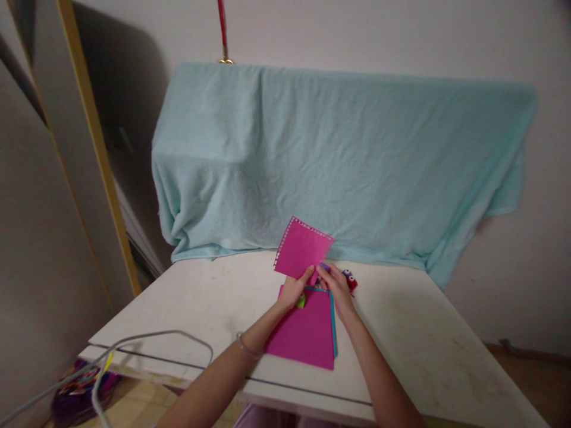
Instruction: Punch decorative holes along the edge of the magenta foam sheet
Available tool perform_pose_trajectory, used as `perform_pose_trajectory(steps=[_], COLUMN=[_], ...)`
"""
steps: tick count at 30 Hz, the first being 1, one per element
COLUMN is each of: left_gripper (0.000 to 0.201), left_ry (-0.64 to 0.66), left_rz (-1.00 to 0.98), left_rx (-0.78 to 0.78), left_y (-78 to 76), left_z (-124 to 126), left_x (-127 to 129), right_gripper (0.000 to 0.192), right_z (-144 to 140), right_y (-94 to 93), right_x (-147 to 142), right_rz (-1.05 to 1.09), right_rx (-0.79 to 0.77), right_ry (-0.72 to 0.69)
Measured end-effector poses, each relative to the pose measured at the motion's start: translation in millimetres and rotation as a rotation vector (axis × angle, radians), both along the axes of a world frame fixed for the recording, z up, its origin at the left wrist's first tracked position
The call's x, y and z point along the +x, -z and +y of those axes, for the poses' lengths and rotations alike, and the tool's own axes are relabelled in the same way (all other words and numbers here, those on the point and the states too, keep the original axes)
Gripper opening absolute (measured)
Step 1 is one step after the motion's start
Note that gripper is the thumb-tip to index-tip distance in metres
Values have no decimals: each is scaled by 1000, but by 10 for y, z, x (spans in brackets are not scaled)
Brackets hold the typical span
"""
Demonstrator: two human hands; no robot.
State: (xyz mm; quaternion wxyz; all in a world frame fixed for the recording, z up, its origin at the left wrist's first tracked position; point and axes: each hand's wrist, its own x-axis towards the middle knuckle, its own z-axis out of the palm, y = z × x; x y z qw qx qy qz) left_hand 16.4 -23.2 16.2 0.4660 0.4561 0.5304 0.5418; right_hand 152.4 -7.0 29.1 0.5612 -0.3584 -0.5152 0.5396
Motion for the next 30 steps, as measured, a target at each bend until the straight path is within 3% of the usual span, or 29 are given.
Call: perform_pose_trajectory(steps=[5, 12, 18, 30], left_gripper=[54, 64, 68, 67], left_ry=[-32, 55, 74, 74], left_rz=[54, 260, 258, 249], left_rx=[109, -145, -154, -130], left_y=[-14, 35, 156, 250], left_z=[23, 28, 87, 142], left_x=[-16, -37, -26, -37], right_gripper=[40, 37, 35, 37], right_z=[-43, -23, 6, 21], right_y=[-53, -26, 30, 65], right_x=[-16, -15, -7, -12], right_rz=[-29, -37, -60, -35], right_rx=[-6, 14, 37, 69], right_ry=[39, 110, 137, 150])
